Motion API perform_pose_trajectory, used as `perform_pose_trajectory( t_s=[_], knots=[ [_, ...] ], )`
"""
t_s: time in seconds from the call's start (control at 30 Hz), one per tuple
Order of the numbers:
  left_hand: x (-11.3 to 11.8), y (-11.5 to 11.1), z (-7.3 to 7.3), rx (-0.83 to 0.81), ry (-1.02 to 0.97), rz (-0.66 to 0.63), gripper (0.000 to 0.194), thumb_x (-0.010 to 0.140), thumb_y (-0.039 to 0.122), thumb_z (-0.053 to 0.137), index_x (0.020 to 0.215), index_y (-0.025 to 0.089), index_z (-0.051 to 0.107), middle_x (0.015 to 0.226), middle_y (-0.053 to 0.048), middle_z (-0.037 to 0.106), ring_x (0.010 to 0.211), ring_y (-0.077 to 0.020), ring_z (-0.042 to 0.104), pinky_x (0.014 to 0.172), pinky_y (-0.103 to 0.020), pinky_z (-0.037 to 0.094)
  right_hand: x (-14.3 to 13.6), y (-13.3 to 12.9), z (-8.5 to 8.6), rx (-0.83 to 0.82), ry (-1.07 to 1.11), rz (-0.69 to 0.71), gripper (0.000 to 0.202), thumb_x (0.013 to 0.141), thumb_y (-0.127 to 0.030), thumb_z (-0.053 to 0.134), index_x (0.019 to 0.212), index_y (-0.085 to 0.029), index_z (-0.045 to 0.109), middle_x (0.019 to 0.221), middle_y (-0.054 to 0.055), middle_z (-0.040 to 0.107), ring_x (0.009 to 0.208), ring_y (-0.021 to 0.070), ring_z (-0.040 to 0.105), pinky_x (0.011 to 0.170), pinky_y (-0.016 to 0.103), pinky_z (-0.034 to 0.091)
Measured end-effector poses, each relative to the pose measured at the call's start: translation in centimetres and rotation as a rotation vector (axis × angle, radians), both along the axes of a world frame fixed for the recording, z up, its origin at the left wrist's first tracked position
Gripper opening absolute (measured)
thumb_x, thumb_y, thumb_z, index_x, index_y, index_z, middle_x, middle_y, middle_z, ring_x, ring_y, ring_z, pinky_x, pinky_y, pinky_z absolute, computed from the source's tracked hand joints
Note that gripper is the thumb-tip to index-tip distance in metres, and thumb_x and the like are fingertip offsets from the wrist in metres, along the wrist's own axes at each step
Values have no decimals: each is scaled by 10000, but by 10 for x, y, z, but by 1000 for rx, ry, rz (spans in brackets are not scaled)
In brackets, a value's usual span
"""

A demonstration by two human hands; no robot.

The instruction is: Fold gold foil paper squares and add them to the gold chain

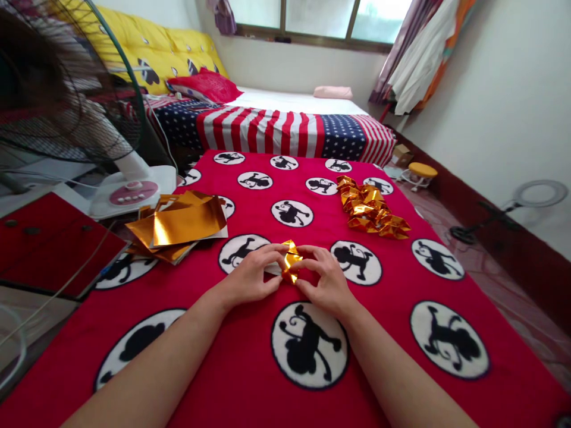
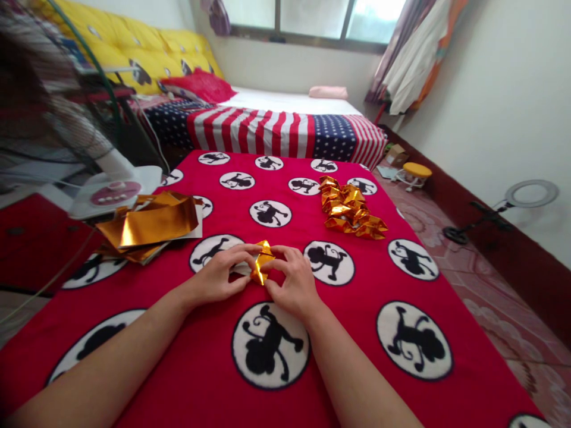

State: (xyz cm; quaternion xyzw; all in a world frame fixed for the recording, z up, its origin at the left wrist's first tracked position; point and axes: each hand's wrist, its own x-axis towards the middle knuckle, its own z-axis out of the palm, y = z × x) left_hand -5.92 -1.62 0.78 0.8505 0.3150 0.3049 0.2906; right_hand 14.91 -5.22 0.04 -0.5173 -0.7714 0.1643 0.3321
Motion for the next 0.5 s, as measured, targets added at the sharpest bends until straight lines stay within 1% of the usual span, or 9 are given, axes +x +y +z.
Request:
perform_pose_trajectory(
  t_s=[0.13,0.23,0.4,0.5],
  knots=[
    [0,1,-2,-4,-32,52,157,781,96,579,886,196,640,1226,-75,651,1141,-203,606,998,-347,467,0,-2,1,-10,-19,0,383,651,-101,692,972,-306,729,1228,20,614,1153,256,534,999,430,408],
    [-1,1,-3,0,-42,63,130,785,99,574,859,190,631,1212,-80,661,1117,-206,620,982,-349,477,0,-1,0,-5,-21,-4,401,653,-92,670,989,-304,724,1232,21,614,1156,255,534,996,432,410],
    [-1,0,-2,40,-17,29,301,715,57,600,985,188,616,1270,-105,624,1164,-228,596,1009,-364,464,-1,1,-4,39,26,-18,255,717,-125,678,903,-291,732,1192,19,633,1121,237,557,988,416,414],
    [-1,0,-2,49,-10,27,329,726,51,592,1022,191,619,1263,-107,625,1168,-225,594,1013,-368,464,-1,2,-6,55,69,-18,234,744,-128,686,911,-285,732,1168,19,644,1100,223,572,975,400,422]
  ],
)
